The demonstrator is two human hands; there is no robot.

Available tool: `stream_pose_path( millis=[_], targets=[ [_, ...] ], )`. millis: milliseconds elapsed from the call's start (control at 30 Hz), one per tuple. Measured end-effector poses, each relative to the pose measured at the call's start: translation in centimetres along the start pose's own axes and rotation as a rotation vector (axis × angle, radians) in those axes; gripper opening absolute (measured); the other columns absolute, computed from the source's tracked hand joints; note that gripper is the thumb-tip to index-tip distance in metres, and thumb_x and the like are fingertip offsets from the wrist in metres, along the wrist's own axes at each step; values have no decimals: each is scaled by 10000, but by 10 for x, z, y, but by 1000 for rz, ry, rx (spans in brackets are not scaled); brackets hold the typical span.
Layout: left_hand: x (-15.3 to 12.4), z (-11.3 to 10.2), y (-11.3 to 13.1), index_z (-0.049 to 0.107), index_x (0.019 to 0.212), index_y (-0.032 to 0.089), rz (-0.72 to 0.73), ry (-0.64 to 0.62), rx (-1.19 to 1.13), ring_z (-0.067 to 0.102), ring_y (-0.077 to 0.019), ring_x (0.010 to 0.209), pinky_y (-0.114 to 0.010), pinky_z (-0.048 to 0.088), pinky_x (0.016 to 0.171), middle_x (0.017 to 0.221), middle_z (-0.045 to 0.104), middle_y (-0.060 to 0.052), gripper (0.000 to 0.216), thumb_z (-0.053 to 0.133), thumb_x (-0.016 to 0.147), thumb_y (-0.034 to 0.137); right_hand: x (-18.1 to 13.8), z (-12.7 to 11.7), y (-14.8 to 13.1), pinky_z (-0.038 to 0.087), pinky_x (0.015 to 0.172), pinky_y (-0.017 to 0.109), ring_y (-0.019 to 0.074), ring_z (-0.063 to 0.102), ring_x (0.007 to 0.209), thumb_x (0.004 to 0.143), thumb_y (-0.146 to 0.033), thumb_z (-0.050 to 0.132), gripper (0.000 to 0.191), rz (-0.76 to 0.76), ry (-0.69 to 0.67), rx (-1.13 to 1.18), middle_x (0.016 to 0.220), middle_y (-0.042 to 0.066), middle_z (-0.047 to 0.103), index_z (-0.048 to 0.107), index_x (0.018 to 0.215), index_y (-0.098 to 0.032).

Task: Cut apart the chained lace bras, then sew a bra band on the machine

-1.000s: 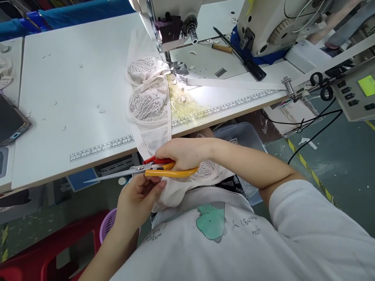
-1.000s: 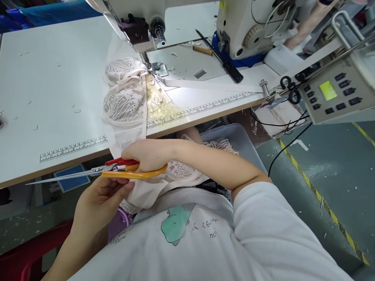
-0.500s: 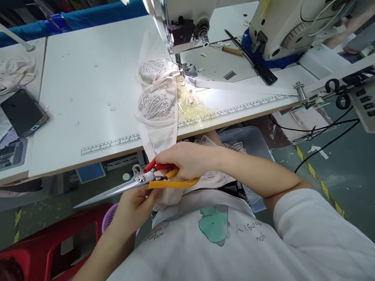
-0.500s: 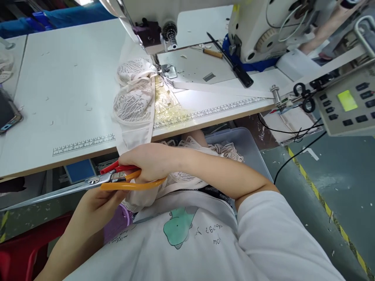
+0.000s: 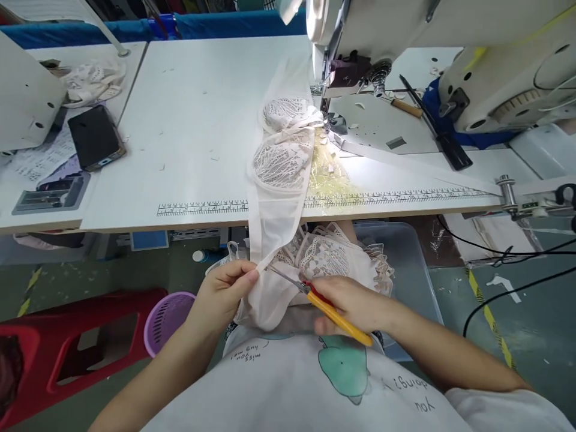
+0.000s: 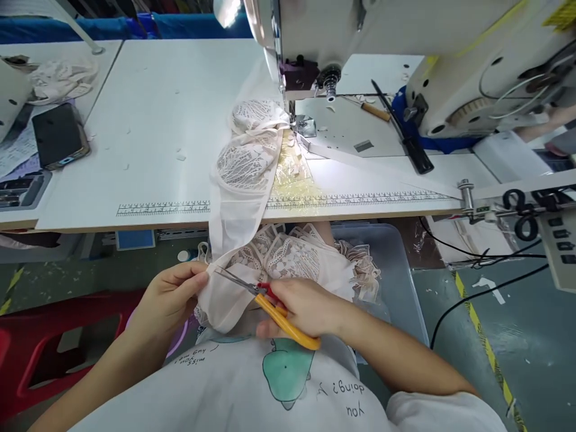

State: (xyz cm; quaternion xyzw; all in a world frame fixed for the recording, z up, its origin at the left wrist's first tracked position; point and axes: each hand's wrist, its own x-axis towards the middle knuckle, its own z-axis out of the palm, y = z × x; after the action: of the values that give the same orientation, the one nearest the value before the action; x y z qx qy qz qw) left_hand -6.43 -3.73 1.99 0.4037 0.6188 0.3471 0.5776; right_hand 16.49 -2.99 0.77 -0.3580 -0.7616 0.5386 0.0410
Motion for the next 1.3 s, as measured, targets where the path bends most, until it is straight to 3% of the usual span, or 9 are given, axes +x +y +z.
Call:
stream_pose_path(
  millis=[233,533,767,867,967,1033,1133,1300],
  targets=[
    [4,5,0,631,586,163,2,-64,10,479,-118,546,-212,394,476,590,557,-10,148,623,672,283,5,12,5,314,513,239,113,373,557,757,-553,500,416,24,-16,-29,626,-28,392,296,651,-207],
    [-1,10,8,598,526,168,-33,-58,29,427,-93,465,-193,360,422,514,508,21,159,624,656,257,15,12,-2,296,488,232,105,379,520,762,-565,503,421,17,-14,-38,610,-28,417,328,644,-201],
    [-1,10,8,614,559,164,-11,-46,62,458,-100,480,-197,376,429,540,547,9,154,623,674,267,13,19,1,294,479,218,98,381,507,745,-572,526,460,131,137,101,552,-38,409,314,578,-200],
    [-5,10,12,627,594,165,68,-97,157,506,-114,523,-203,411,464,579,584,-6,154,601,709,264,9,12,-1,297,481,224,97,366,510,665,-622,576,515,120,303,132,549,-43,395,287,571,-206],
    [-8,14,11,632,750,179,201,-189,254,563,-126,577,-208,450,510,654,634,-11,81,578,739,238,6,3,-6,311,494,230,98,353,526,625,-606,614,518,23,464,174,565,-46,368,282,582,-211],
    [-9,18,8,573,886,192,277,-241,280,584,-123,571,-206,458,509,662,642,2,124,554,765,214,7,2,-11,330,499,223,97,366,533,678,-533,597,439,-24,459,255,575,-45,368,316,594,-207],
    [-7,27,4,478,926,208,377,-328,339,617,-123,580,-196,455,498,663,650,15,130,511,801,198,11,3,-14,332,481,205,91,383,524,717,-384,570,279,-77,425,304,582,-42,401,388,625,-195],
    [3,25,5,478,907,198,593,-374,762,642,-158,671,-242,471,552,790,670,-23,89,439,841,242,5,-2,-3,253,439,198,78,303,467,664,-229,531,243,-227,627,14,520,-56,341,315,558,-201]
  ],
)
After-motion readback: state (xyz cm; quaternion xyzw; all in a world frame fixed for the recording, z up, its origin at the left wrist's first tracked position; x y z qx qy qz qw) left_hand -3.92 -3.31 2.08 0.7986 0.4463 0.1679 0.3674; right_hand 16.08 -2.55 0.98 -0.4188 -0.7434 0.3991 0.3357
